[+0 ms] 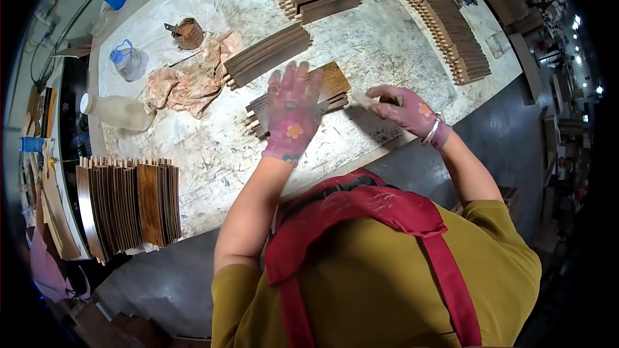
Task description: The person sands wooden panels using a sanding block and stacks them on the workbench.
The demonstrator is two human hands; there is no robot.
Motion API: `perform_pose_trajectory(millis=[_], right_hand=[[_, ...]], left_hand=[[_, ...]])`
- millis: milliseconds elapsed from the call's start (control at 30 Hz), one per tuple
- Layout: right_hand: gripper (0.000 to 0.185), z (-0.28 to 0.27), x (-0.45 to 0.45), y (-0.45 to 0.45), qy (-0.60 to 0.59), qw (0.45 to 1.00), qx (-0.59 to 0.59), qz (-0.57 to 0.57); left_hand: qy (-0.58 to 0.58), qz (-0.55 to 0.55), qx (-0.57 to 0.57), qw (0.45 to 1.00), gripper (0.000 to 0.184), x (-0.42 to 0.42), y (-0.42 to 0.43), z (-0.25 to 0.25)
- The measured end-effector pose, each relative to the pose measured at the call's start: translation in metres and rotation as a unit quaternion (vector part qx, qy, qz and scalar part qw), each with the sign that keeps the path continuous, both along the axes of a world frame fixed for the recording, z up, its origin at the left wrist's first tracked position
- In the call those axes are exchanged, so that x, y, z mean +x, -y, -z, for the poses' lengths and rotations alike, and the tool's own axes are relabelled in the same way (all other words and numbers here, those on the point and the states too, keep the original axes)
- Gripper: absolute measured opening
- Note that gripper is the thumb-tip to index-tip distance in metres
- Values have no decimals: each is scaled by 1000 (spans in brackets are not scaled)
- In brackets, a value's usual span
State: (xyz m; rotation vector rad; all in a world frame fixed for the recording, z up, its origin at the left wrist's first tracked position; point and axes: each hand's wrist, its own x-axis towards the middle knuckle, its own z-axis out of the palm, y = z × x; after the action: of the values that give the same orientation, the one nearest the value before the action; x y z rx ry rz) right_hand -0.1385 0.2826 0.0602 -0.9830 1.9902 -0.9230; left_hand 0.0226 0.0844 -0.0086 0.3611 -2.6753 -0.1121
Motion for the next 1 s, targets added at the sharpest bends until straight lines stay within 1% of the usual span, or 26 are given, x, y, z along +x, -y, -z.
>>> perform_pose_trajectory(millis=[67, 100, 133, 200, 233, 267, 333, 400, 467, 500, 533, 600, 633, 667, 700, 733, 800, 867, 900, 933, 967, 1000], right_hand=[[47, -2, -10, 9, -64, 996, -54, 18], [52, -3, -18, 22, -26, 998, -53, 27], [47, -5, -16, 42, -67, 996, -42, 32], [44, -2, -5, 87, -168, 979, -108, -42], [45, 2, 8, 110, -190, 972, -112, -82], [46, 4, 21, 132, -213, 962, -117, -123], [45, 10, 45, 165, -231, 946, -119, -195], [43, 11, 63, 185, -290, 922, -84, -241], [41, 14, 63, 193, -306, 911, -69, -269], [41, 11, 57, 189, -317, 905, -63, -275], [42, 7, 48, 183, -328, 900, -54, -280], [51, 2, 17, 165, -326, 908, 1, -264], [50, 6, -7, 155, -334, 907, 7, -258], [29, -7, -20, 144, -352, 904, 54, -237], [28, -19, -33, 138, -358, 898, 128, -222], [32, -21, -54, 133, -375, 880, 184, -227], [30, -36, -56, 129, -471, 830, 154, -255], [29, -35, -25, 142, -409, 887, 55, -207], [31, -34, -8, 150, -373, 898, 3, -231], [33, -19, 2, 159, -348, 898, -88, -253], [34, -11, 12, 170, -308, 905, -97, -279], [36, -13, 28, 176, -329, 895, -94, -285]], left_hand=[[-13, 37, 14, 999, 47, 3, -5, 11], [-17, 55, 21, 998, 44, 5, -9, 14], [-51, 62, 13, 997, 38, 7, -11, 14], [-116, 69, -8, 991, 28, 11, -15, 10], [-86, 49, 37, 994, 30, 14, -17, 20], [-103, 30, 44, 993, 31, 13, -19, 19], [-98, 12, 71, 993, 29, 11, -20, 25], [-91, -1, 133, 987, 28, 7, -20, 30], [-100, -8, 198, 975, 28, 6, -21, 37], [-109, -2, 117, 987, 25, 8, -21, 33], [-147, 20, 101, 984, 24, 9, -19, 27], [-143, -2, 44, 989, 25, 9, -21, 34], [-146, 27, 52, 987, 29, 6, -20, 41], [-163, 34, 42, 985, 30, 5, -18, 38], [-179, 40, 33, 983, 30, 5, -16, 32], [-194, 44, 23, 980, 31, 6, -15, 30], [-183, 38, 27, 982, 33, 7, -17, 33], [-167, 38, 27, 985, 33, 8, -17, 32], [-162, 30, 35, 986, 33, 9, -17, 26], [-156, 21, 42, 987, 32, 10, -18, 16], [-149, 13, 50, 987, 32, 10, -19, 11], [-104, 21, 26, 994, 32, 7, -17, 16]])
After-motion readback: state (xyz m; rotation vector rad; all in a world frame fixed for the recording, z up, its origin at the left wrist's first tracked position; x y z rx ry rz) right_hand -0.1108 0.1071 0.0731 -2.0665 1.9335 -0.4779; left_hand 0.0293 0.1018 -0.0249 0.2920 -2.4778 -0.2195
